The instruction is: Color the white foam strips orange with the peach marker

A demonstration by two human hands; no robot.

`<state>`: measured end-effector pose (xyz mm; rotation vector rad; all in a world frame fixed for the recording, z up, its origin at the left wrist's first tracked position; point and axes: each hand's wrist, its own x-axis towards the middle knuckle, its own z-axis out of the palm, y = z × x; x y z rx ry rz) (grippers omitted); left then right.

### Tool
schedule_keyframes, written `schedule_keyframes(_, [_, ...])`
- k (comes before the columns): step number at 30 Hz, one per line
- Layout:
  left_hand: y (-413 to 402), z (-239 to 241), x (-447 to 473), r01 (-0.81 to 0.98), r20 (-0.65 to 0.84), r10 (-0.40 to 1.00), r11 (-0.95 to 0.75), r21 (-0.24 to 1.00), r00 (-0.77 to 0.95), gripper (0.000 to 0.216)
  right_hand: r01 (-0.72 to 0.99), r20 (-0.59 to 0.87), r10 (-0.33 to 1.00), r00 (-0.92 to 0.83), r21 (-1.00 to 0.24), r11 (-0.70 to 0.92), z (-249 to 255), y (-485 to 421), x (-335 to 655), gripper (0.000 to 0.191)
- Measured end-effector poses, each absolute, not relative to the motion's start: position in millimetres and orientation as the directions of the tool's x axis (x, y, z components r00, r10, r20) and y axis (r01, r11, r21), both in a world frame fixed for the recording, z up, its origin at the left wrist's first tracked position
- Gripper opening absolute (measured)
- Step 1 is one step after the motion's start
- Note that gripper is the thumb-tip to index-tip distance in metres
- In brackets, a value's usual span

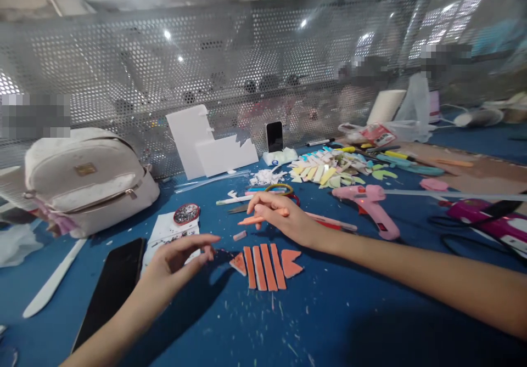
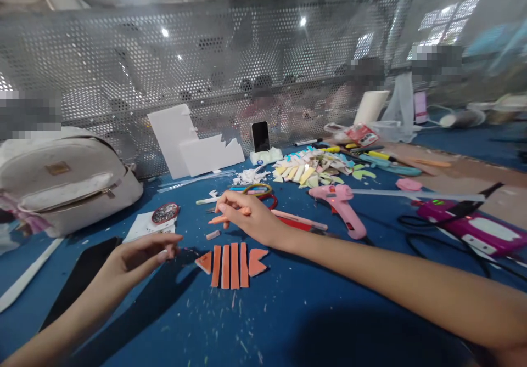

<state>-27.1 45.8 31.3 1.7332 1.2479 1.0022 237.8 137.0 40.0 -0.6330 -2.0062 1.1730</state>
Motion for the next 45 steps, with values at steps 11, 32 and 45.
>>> schedule_keyframes(11, [87,115,22,-0.145,0.305,0.906,-0.273,0.951,0.294,0.023,-0.044,0.282,0.746,-0.604,-0.946,0.322,49,147,264,0.025])
schedule_keyframes(32, [21,142,48,-0.367,0.205,0.897,-0.051,0.929,0.392,0.011,-0.1,-0.121,0.477,-0.871,-0.906,-0.412,49,64,292,0.044])
schedule_keyframes(45, [77,35,-10,0.115,0.174,0.863,-0.257,0.959,0.475,0.034,0.004,-0.053,0.705,-0.707,-0.998,-0.07,37,67,321,0.039])
